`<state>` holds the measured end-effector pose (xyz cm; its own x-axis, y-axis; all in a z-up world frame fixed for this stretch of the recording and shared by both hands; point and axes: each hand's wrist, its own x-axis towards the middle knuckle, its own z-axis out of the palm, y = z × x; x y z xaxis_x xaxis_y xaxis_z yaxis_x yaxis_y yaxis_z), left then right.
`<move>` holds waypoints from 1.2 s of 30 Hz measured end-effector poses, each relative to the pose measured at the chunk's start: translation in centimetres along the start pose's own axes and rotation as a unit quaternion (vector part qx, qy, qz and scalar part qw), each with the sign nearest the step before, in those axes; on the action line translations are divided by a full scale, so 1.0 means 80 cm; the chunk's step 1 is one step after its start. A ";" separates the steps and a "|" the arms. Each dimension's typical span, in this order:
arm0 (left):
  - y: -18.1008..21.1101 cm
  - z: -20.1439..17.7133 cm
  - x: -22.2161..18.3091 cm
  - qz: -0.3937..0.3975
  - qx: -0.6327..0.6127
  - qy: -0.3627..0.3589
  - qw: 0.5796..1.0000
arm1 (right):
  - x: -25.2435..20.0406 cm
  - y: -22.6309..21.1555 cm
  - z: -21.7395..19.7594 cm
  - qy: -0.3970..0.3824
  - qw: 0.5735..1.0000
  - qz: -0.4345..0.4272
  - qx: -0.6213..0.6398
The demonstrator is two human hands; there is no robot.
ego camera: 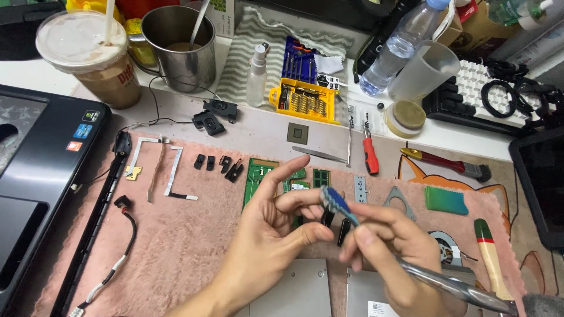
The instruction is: Cleaning the contacts of RAM modules and other small electronic parts using a toothbrush on a repair bench.
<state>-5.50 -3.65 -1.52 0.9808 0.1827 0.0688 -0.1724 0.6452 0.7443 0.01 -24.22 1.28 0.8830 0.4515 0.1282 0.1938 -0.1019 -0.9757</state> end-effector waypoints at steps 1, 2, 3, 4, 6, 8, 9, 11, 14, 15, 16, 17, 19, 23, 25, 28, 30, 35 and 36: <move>0.002 0.001 -0.001 0.000 0.000 0.000 1.000 | -0.001 0.005 -0.009 0.000 1.000 0.000 0.000; 0.004 0.001 -0.002 0.010 0.030 -0.008 0.999 | -0.002 0.011 -0.017 -0.049 0.998 -0.007 0.047; 0.006 0.001 -0.002 0.020 0.060 -0.015 0.998 | -0.003 0.016 -0.025 -0.097 0.991 -0.014 0.093; 0.004 0.000 -0.002 0.020 0.060 -0.016 0.998 | 0.001 0.010 -0.017 -0.097 0.991 -0.014 0.093; 0.001 -0.002 -0.001 0.022 0.002 -0.023 1.000 | 0.010 -0.004 -0.001 0.043 0.998 0.023 -0.043; 0.005 0.000 -0.002 0.016 -0.008 -0.047 0.999 | 0.001 0.004 -0.008 -0.002 1.000 0.000 -0.008; 0.008 0.001 -0.002 0.010 -0.017 -0.071 0.997 | -0.003 0.008 -0.010 -0.048 0.998 -0.022 0.029; 0.003 -0.002 -0.003 0.000 -0.005 -0.073 0.997 | 0.001 0.009 -0.013 -0.059 0.997 -0.021 0.051; 0.008 -0.002 -0.002 -0.022 0.039 -0.081 0.996 | 0.004 0.008 -0.011 -0.037 0.999 -0.022 -0.002; 0.012 -0.002 -0.002 -0.033 0.072 -0.085 0.993 | 0.004 0.007 -0.009 -0.006 0.997 -0.022 -0.075; 0.008 -0.004 -0.003 -0.032 0.073 -0.084 0.993 | 0.000 0.003 -0.006 -0.007 0.997 -0.022 -0.074; 0.004 -0.006 -0.004 -0.042 0.068 -0.078 0.994 | -0.005 -0.001 -0.004 -0.012 0.999 -0.005 -0.037; 0.002 -0.008 -0.003 -0.055 0.063 -0.075 0.994 | -0.005 -0.005 0.000 -0.013 1.000 0.015 -0.001; 0.007 -0.008 -0.001 -0.033 0.080 -0.102 0.991 | -0.005 -0.001 0.002 0.037 0.994 -0.003 -0.100; 0.003 -0.010 -0.002 -0.037 0.049 -0.124 0.990 | -0.007 -0.001 0.000 0.014 0.993 -0.017 -0.116; -0.011 -0.011 0.001 -0.081 0.063 -0.060 0.993 | 0.004 0.009 -0.011 0.023 0.995 -0.038 -0.088; -0.015 -0.010 0.004 -0.089 -0.021 -0.043 0.995 | 0.012 0.038 -0.028 0.051 0.985 -0.141 0.091; -0.019 -0.006 0.006 -0.139 -0.052 0.024 0.989 | 0.008 0.017 -0.025 0.083 0.990 -0.115 0.011; -0.018 -0.005 0.006 -0.141 -0.040 0.037 0.989 | 0.008 0.014 -0.023 0.052 0.989 -0.133 -0.040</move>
<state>-4.81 -4.22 -2.83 0.9820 0.0390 -0.1849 0.0973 0.7345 0.6716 1.55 -25.66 0.61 0.8343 0.3789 0.4006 0.4549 -0.0623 -0.8884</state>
